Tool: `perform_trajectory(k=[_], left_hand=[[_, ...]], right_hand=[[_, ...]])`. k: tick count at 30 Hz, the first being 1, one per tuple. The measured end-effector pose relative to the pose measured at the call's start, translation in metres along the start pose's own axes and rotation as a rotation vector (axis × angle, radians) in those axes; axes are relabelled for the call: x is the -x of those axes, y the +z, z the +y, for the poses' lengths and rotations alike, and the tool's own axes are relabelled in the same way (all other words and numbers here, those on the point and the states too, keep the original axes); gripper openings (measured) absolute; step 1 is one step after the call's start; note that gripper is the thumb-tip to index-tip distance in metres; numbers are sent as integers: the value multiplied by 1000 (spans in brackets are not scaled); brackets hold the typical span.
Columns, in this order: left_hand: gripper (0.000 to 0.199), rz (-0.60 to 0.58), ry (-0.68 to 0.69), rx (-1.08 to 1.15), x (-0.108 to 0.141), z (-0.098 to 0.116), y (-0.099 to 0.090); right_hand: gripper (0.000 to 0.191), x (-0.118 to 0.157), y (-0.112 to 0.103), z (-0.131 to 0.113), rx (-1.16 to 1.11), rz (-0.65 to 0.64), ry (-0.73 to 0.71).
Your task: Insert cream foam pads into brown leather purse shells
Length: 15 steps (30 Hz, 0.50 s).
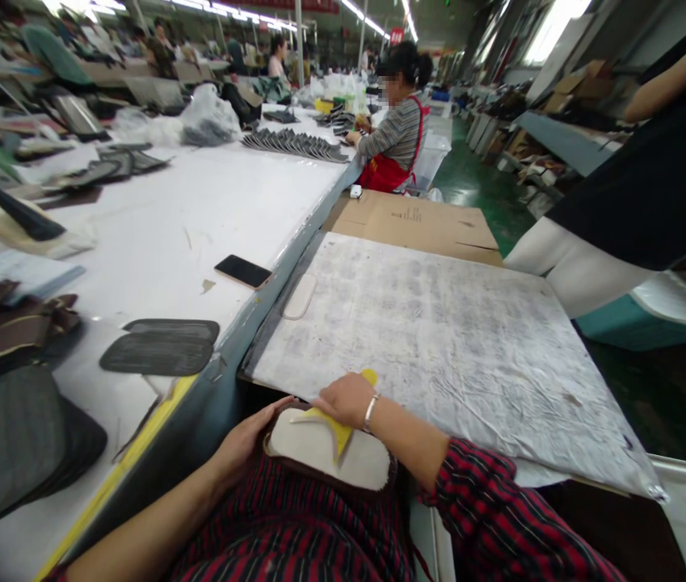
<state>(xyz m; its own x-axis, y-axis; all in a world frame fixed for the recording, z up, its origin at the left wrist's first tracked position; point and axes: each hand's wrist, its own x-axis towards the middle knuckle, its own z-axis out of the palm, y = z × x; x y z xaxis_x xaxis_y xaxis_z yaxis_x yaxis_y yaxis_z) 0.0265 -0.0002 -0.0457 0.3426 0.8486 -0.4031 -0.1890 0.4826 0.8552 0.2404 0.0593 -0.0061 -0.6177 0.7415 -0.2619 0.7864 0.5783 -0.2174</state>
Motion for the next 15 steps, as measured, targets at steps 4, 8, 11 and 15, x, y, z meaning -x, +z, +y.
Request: perform_trajectory(k=[4, 8, 11, 15], left_hand=[[48, -91, -74, 50, -10, 5, -10], [45, -80, -34, -93, -19, 7, -16], [43, -86, 22, -123, -18, 2, -16], [50, -123, 143, -70, -6, -8, -12]], right_hand=[[30, 81, -2, 6, -306, 22, 315], [14, 146, 22, -37, -821, 0, 405], [22, 146, 53, -86, -1100, 110, 543], [28, 99, 78, -134, -1413, 200, 708]])
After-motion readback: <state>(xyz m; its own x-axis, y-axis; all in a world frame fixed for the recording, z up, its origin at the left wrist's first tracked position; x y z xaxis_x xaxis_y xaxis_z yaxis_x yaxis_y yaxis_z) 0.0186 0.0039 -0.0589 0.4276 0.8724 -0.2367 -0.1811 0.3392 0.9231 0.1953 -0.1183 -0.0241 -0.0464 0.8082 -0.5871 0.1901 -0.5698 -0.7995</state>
